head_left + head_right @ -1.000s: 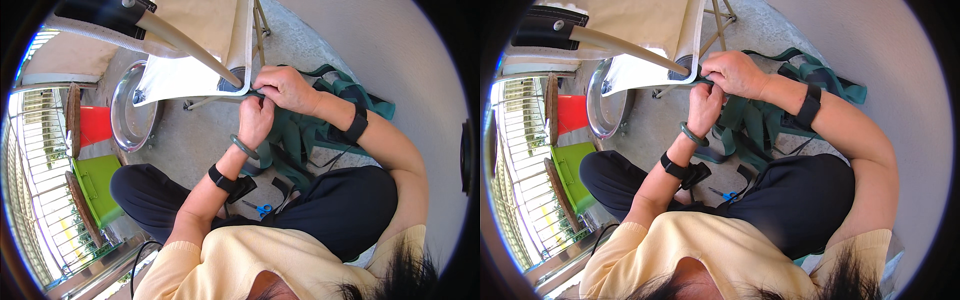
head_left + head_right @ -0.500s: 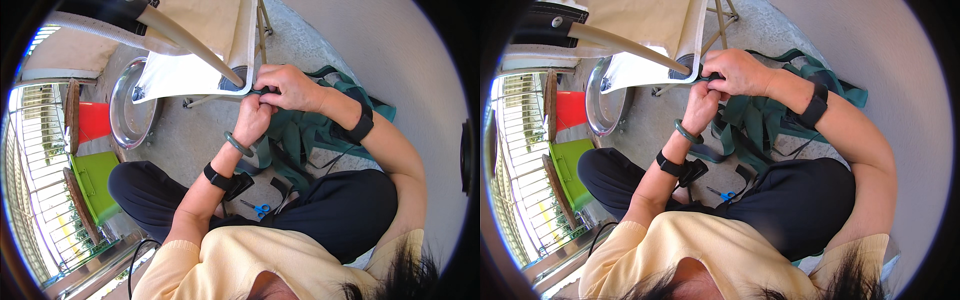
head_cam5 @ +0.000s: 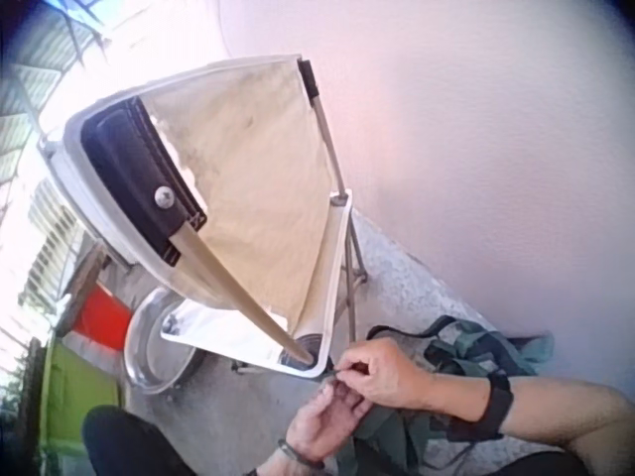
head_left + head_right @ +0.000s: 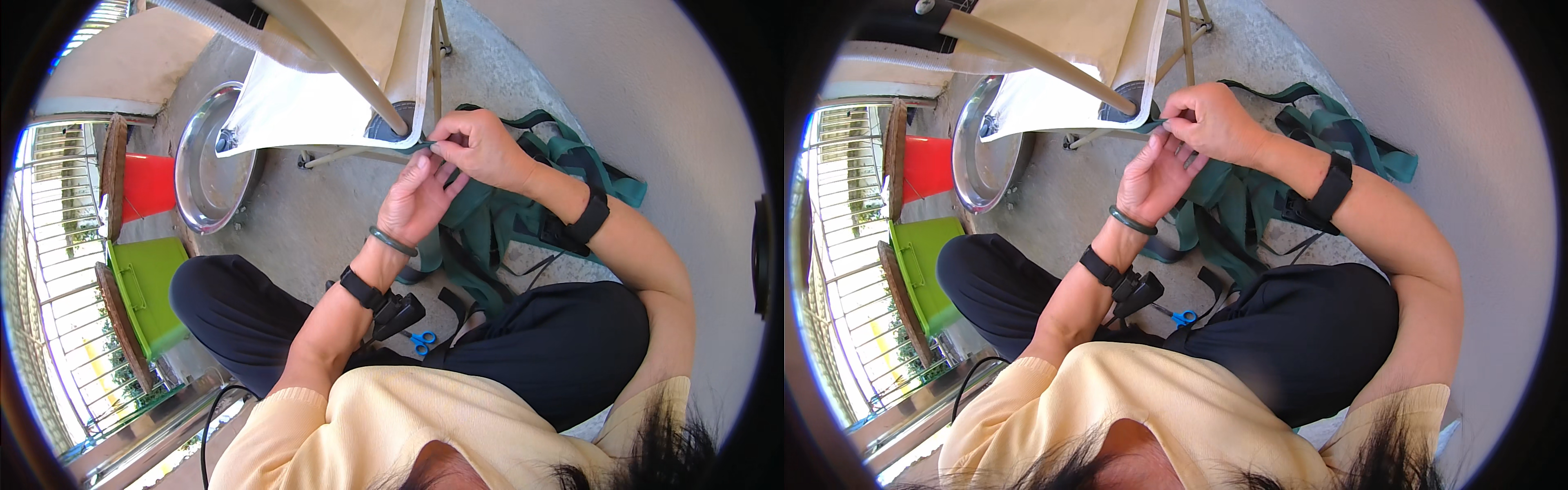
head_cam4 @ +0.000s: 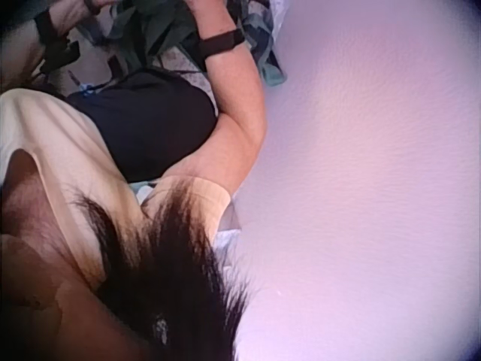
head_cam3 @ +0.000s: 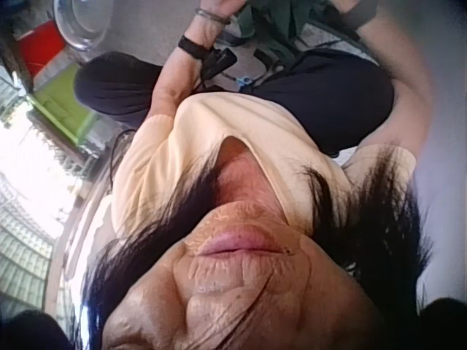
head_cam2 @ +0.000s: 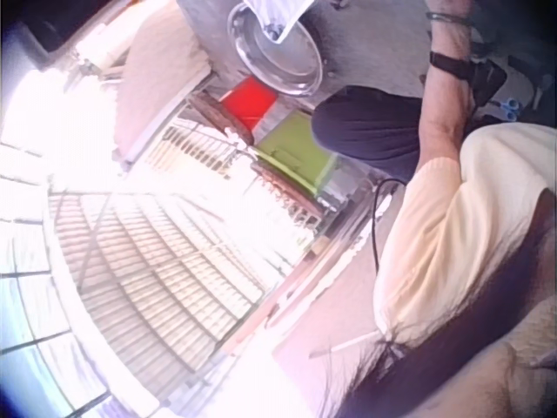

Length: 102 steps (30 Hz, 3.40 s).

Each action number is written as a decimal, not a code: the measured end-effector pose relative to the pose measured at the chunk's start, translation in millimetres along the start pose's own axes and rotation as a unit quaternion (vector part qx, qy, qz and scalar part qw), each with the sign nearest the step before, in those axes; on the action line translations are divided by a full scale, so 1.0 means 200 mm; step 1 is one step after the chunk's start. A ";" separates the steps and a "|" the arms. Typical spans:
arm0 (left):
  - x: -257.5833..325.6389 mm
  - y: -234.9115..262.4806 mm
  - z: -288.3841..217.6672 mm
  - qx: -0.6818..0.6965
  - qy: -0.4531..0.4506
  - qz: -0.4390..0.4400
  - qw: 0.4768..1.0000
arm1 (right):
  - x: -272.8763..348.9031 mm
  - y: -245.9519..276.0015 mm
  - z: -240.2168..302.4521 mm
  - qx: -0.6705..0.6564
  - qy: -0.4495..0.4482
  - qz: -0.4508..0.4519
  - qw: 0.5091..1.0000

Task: The person untangles and straightens multiple green fabric webbing straps on their lap, aligns a strap end with the corner frame of a white folding chair, and uses thread and a needle to sew and secure the strap directly onto the fabric edge.

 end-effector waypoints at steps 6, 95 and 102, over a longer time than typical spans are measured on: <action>-0.07 0.03 0.08 0.162 -0.018 0.000 0.987 | 0.02 -0.02 -0.01 -0.008 -0.033 -0.001 0.999; 0.58 -0.01 -0.49 -0.648 0.198 0.123 0.725 | -0.01 -0.14 0.18 0.312 0.017 0.062 0.948; 1.43 -0.40 -1.56 -0.545 -0.175 -0.136 0.809 | -0.05 -0.10 0.24 0.335 0.057 0.043 0.940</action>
Point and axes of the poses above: each hand's wrist, its own x-axis away from the middle knuckle, its own y-axis out of the back of the hand, z = x × y, the point moved 9 cm from there along -x, towards the middle knuckle, and after that the axes turned 5 degrees about x, right-handed, at the moved point
